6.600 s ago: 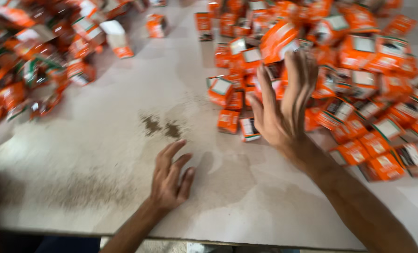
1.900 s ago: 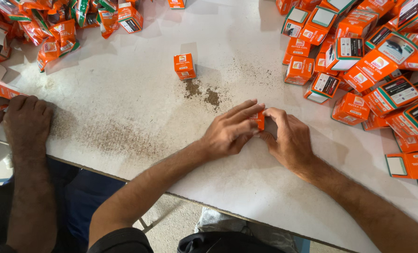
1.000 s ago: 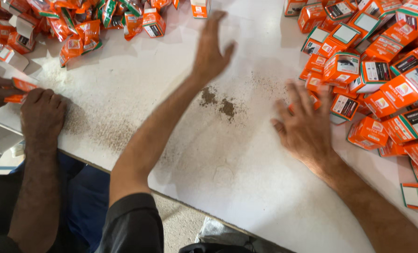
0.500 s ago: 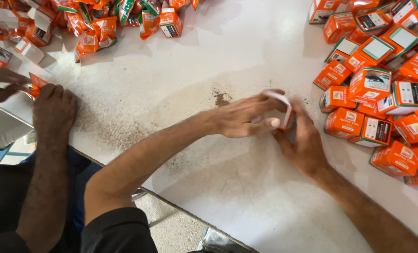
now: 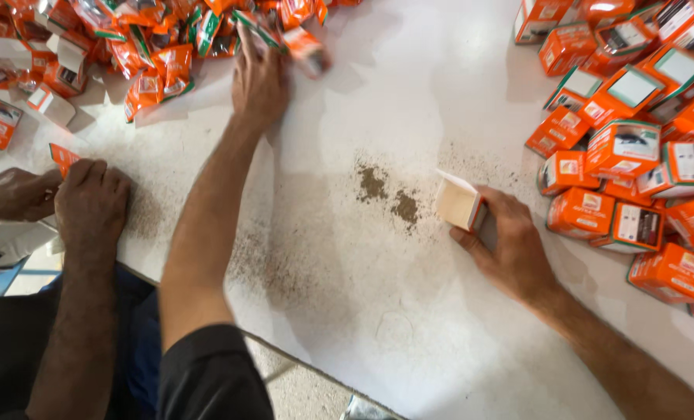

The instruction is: The person packs small orange product packets into small cardboard boxes at a work table. They open a flat carton, insert a wrapped packet, close the box flaps, and place the finished box onto a growing pile, repeating the cycle while another worker packs boxes across the table.

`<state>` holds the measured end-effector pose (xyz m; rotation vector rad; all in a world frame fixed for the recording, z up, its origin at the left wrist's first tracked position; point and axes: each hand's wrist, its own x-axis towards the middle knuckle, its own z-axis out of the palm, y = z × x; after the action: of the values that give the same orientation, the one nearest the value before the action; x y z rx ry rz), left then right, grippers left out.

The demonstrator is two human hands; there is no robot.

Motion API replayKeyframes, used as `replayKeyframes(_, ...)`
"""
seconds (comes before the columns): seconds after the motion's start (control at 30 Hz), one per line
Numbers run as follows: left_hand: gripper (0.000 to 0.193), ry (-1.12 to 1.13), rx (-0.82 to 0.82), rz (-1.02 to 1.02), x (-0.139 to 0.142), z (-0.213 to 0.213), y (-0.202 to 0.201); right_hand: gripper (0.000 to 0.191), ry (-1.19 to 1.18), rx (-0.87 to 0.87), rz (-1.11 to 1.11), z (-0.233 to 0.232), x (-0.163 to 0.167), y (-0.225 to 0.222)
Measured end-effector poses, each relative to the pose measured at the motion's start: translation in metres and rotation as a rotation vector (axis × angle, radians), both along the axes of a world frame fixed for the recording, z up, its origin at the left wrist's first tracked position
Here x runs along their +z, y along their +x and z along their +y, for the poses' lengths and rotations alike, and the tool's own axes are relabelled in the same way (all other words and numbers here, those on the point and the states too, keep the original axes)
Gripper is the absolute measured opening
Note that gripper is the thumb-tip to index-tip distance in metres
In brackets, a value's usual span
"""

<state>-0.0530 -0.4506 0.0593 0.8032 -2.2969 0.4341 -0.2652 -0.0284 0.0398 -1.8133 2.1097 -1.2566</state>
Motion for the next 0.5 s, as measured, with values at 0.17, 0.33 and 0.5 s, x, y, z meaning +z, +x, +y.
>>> replayKeyframes(0.17, 0.038, 0.541, -0.002, -0.439, 0.027, 0.077, 0.018, 0.052, -0.070, 0.010, 0.047, 0.024, 0.008, 0.015)
replayKeyframes(0.33, 0.028, 0.618, -0.361, -0.390, 0.039, 0.182, 0.027, 0.056, -0.044, 0.037, -0.045, 0.056, 0.020, 0.022)
replayKeyframes(0.5, 0.027, 0.700, -0.762, 0.111, 0.037, 0.313, 0.021, 0.057, -0.048, 0.044, -0.127, 0.093, 0.018, 0.017)
